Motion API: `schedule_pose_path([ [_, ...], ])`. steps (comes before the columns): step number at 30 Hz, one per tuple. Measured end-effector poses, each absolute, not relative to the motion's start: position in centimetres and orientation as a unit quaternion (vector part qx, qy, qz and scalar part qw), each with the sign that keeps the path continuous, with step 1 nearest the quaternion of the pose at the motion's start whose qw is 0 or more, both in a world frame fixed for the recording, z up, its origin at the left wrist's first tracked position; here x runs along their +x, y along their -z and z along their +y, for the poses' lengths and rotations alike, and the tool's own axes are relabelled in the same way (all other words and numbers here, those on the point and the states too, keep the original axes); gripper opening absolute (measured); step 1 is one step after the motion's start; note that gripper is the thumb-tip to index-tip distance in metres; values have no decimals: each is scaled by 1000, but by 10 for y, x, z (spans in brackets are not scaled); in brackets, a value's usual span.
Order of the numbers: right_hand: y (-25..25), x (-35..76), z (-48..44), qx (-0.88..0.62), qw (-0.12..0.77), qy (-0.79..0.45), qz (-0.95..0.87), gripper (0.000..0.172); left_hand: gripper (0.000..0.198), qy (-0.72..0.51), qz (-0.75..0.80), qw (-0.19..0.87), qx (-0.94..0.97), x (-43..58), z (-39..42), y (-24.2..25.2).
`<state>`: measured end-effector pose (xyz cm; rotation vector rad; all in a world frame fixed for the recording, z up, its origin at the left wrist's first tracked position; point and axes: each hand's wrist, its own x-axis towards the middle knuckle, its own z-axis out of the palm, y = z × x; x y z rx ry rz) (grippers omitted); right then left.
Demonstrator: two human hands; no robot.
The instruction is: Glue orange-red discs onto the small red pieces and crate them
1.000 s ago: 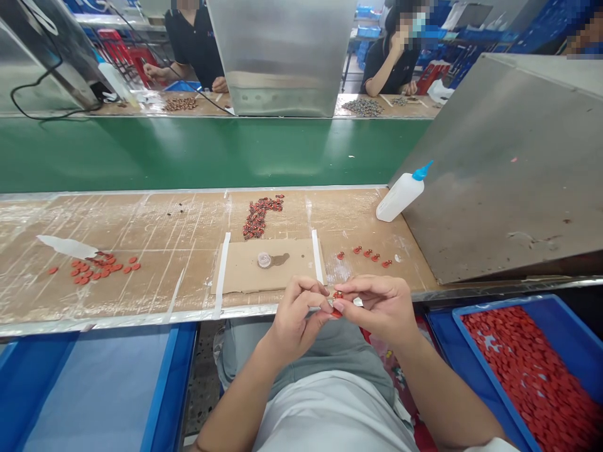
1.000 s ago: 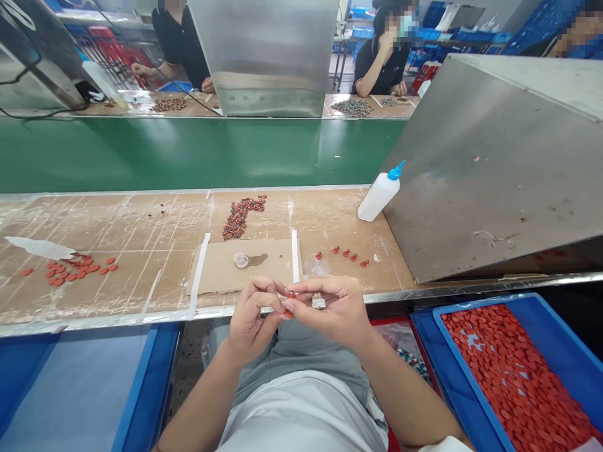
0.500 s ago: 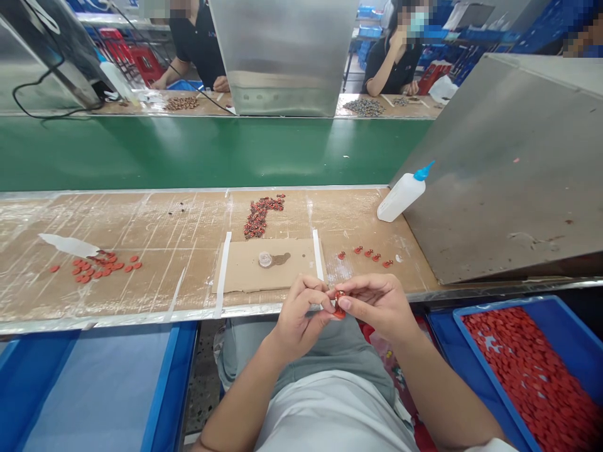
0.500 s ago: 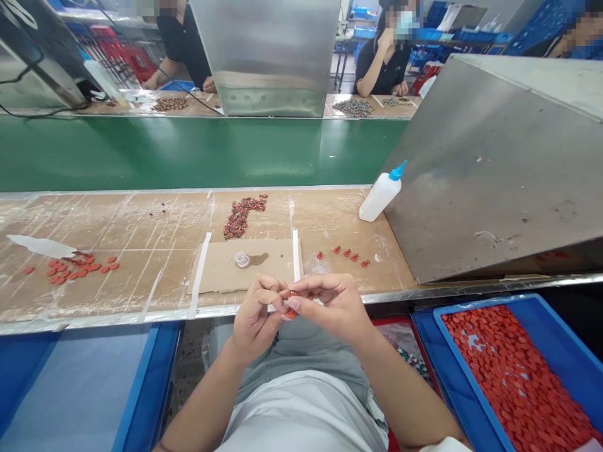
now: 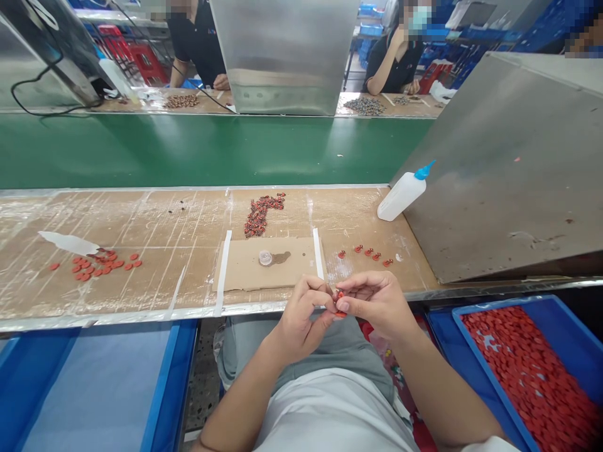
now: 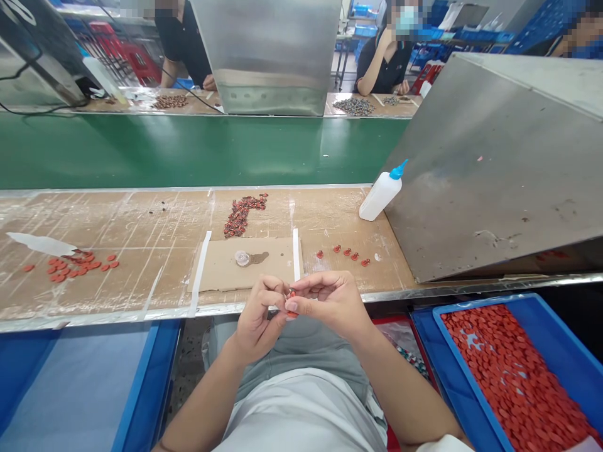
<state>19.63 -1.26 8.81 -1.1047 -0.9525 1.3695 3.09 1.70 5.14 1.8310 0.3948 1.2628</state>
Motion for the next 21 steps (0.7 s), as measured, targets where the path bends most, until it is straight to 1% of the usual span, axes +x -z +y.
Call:
schedule_pose_path([
  [8,-90,195,-13,-474,534,-583,-387,27,11,-484,152,406,760,30,18,-50],
  [14,-88,195,-13,-459,542,-595,-376,25,12,-491,153,407,755,31,18,-50],
  [17,-85,193,-14,-457,571,-575,-366,23,17,-531,181,424,711,36,15,-45],
  [21,-79,188,-16,-457,636,-518,-343,22,33,-593,257,433,629,49,9,-34],
])
